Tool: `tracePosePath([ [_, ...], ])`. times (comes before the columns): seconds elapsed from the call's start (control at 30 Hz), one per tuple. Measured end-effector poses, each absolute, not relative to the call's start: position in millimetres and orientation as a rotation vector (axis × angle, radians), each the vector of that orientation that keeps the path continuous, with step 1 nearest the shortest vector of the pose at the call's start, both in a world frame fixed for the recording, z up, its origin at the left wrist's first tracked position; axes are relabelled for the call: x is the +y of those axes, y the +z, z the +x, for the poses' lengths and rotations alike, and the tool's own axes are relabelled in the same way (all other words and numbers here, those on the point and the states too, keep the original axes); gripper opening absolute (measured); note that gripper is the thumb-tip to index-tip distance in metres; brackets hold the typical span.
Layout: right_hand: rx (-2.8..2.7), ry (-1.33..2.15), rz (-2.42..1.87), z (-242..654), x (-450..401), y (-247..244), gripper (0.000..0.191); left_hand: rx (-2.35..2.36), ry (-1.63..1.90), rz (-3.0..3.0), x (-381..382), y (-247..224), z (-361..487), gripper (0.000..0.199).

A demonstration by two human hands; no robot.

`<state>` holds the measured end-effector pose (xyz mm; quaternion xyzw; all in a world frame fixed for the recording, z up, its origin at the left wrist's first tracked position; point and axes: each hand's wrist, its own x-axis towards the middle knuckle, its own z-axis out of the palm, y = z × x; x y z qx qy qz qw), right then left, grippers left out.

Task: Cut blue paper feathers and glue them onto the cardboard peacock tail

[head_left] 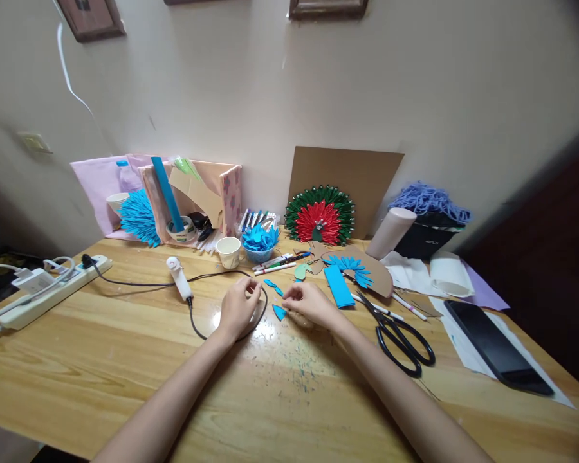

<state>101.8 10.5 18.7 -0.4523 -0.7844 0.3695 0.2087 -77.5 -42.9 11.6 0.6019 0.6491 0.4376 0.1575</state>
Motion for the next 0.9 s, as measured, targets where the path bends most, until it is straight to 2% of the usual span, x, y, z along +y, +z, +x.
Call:
tracePosePath([
  [0.13, -2.315, 0.817, -1.335, 95.4, 2.5, 10.6, 0.007, 1.852, 1.221, 1.748, -44.6, 10.7, -75.8, 0.022],
  [0.3, -2.335, 0.834, -1.326, 93.2, 1.0, 7.1, 0.004, 1.708, 1.189, 1.817, -47.7, 7.6, -71.4, 0.012],
  [0.37, -2.307, 0.844, -1.323, 94.5, 2.4, 10.4, 0.004, 1.67, 1.199, 1.809, -47.8, 7.8, -70.1, 0.015],
  [0.53, -2.081, 1.105, -1.278, 97.4, 4.5, 23.3, 0.008, 1.561, 1.19, 1.653, -49.3, 13.3, -63.6, 0.028],
  [0.9, -1.973, 1.252, -1.096, 96.1, 4.6, 29.1, 0.016, 1.409, 1.174, 1.362, -46.7, 8.6, -60.3, 0.025],
])
